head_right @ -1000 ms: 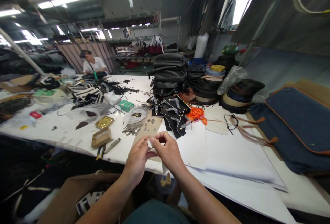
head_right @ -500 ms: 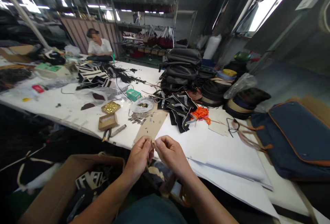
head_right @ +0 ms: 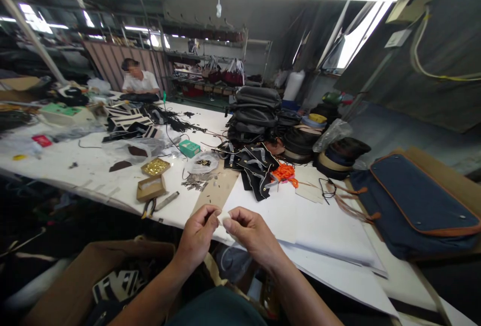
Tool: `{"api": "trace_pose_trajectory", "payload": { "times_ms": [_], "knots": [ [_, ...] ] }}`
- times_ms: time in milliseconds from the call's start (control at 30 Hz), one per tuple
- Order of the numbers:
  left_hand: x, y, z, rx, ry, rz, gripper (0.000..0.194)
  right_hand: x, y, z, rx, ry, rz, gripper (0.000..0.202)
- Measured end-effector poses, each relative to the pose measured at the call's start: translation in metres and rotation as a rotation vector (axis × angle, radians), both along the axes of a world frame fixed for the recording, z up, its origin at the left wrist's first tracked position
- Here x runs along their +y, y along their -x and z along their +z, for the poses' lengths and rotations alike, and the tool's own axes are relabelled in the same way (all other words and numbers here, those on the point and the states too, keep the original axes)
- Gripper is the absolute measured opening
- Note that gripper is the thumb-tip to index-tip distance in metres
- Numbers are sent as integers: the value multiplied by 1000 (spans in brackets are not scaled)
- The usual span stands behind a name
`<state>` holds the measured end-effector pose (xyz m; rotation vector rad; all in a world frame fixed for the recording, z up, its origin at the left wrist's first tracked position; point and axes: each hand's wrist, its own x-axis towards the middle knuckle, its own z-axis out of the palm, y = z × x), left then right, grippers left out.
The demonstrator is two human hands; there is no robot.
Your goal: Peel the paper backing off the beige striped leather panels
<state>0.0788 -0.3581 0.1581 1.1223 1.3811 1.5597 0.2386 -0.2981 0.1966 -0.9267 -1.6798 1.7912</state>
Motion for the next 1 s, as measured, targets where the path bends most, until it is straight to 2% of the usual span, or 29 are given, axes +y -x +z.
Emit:
{"api": "trace_pose_trajectory", "payload": {
  "times_ms": [67,133,300,433,567,667,800,900,1000],
  "knots": [
    [-1,1,0,-46,10,-27,26,1,2,-2,-16,-124,-35,34],
    [-2,2,2,-75,17,-33,27,4,5,-4,-29,-169,-36,32],
    [-1,6,3,-155,10,-40,28,9,11,-9,58,6,40,32],
    [5,6,-2,-313,49,-95,32,14,18,-12,97,-17,-52,40],
    [9,5,-6,-293,43,-66,35,20,23,-14,64,-25,-1,29],
    [9,8,-7,-151,26,-43,31,24,22,-13,-2,-62,-36,27],
    [9,10,-16,221,-94,23,20,33,15,-14,-126,-163,-16,26],
    [13,8,-36,545,-103,41,20,37,11,-12,-248,-319,54,26],
    [19,9,-64,851,89,72,17,35,12,-4,-295,-548,27,25]
  ]
}}
